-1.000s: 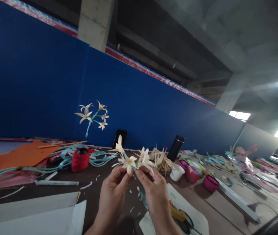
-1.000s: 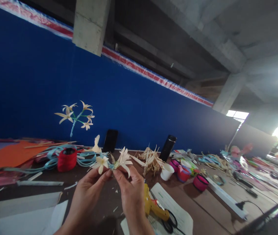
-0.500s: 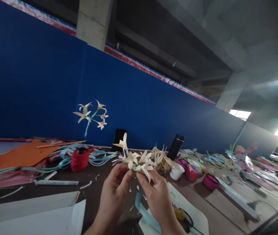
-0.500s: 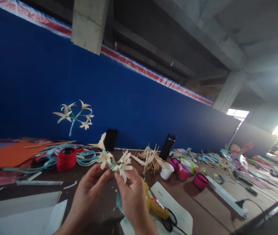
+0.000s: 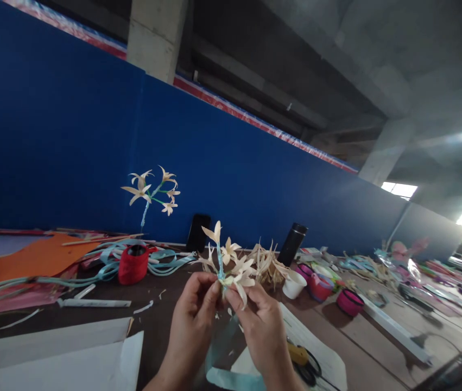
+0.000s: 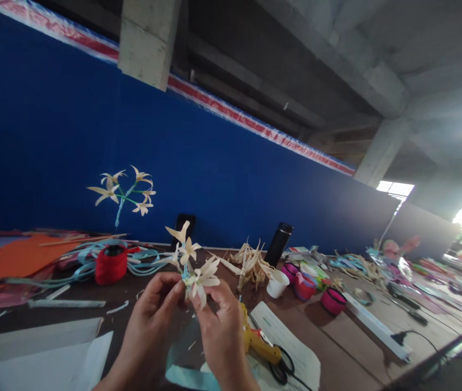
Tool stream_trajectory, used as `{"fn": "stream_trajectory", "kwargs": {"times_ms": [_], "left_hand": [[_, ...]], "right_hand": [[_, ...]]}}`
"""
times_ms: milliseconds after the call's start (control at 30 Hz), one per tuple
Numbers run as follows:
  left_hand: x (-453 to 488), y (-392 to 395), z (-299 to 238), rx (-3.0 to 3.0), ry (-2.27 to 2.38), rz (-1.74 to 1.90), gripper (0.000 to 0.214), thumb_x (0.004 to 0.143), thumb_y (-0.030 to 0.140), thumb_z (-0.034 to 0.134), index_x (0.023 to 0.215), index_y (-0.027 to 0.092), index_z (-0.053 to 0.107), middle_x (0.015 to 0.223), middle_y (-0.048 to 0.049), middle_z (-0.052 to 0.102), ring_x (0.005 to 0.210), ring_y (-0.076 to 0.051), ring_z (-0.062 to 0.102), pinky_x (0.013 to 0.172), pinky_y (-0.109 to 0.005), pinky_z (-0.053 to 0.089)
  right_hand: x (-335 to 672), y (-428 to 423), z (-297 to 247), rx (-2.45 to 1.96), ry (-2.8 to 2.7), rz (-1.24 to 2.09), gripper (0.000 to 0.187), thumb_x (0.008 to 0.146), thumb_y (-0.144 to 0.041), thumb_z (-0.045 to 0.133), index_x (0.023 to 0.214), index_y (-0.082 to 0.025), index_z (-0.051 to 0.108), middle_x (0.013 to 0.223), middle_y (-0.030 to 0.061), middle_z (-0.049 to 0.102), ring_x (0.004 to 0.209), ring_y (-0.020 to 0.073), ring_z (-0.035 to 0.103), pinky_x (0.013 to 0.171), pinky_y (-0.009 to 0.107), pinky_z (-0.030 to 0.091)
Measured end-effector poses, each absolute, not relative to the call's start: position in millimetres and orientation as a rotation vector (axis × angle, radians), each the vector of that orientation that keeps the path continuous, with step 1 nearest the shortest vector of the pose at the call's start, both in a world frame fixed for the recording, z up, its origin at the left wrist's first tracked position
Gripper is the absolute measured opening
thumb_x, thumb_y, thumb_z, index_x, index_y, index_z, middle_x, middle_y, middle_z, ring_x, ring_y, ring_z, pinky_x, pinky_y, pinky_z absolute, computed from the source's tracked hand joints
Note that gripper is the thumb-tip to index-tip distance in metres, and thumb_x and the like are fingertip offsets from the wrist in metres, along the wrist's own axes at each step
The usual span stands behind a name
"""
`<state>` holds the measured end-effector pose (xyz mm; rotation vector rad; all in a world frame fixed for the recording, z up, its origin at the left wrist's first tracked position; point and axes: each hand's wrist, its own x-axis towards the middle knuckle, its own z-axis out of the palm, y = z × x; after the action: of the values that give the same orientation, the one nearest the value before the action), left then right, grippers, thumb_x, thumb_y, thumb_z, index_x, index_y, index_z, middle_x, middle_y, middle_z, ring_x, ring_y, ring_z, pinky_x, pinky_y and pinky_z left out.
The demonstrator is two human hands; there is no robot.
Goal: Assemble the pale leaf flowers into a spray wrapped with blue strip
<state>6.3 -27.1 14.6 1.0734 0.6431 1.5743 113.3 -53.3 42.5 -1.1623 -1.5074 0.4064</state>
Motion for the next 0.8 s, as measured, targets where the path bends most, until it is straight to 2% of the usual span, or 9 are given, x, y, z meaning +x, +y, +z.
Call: {"fn": "stream_trajectory", "kwargs": {"times_ms": [100,333,567,700,800], "left_hand": [[7.2,-26.5,13.2,1.076,0.63,1.603,0.014,0.079,0.033,0.056,0.081,0.02,0.054,0.064,0.0043,0.056,0.06,-0.009,0.051,0.06,-0.02,0.041],[5.8,-24.8,10.7,1.103,0.643,1.646,0.012,0.081,0.031,0.054,0.082,0.019,0.053,0.066,0.0039,0.055,0.06,-0.009,0.05,0.06,-0.019,0.041],[2.8,-27.9,18.1,1.118,0.76,1.691,0.013,0.078,0.032,0.057,0.081,0.019,0.054,0.066,0.0042,0.056,0.058,-0.008,0.05,0.055,-0.018,0.04],[3.7,-26.3,14.1,1.169,0.786,1.714,0.012,0.08,0.031,0.054,0.083,0.02,0.052,0.066,0.0045,0.054,0.059,-0.009,0.049,0.056,-0.018,0.04],[4.4,-24.7,9.0,1.214,0.817,1.719,0.013,0.081,0.032,0.052,0.086,0.02,0.051,0.07,0.0033,0.055,0.062,-0.01,0.051,0.06,-0.021,0.042]], "right_hand": [[109.5,-53.0,41.9,-1.179,-1.441,0.431,0.016,0.078,-0.031,0.06,0.077,-0.019,0.071,0.077,0.0031,0.068,0.075,0.019,0.062,0.071,0.026,0.048],[104.6,-50.7,33.7,-1.121,-1.394,0.594,0.026,0.081,-0.033,0.057,0.1,-0.019,0.068,0.092,0.0051,0.069,0.087,0.0211,0.061,0.078,0.029,0.047],[107.3,-52.9,39.2,-1.119,-1.451,0.629,0.027,0.084,-0.033,0.054,0.103,-0.019,0.068,0.089,0.0052,0.068,0.084,0.0205,0.06,0.077,0.029,0.046],[106.1,-52.1,36.6,-1.124,-1.403,0.672,0.029,0.082,-0.036,0.056,0.102,-0.018,0.068,0.082,0.0046,0.068,0.077,0.0193,0.059,0.075,0.029,0.045],[103.6,-51.8,32.1,-1.077,-1.292,0.8,0.028,0.081,-0.035,0.058,0.101,-0.018,0.068,0.085,0.005,0.068,0.079,0.0186,0.058,0.076,0.029,0.044]]}}
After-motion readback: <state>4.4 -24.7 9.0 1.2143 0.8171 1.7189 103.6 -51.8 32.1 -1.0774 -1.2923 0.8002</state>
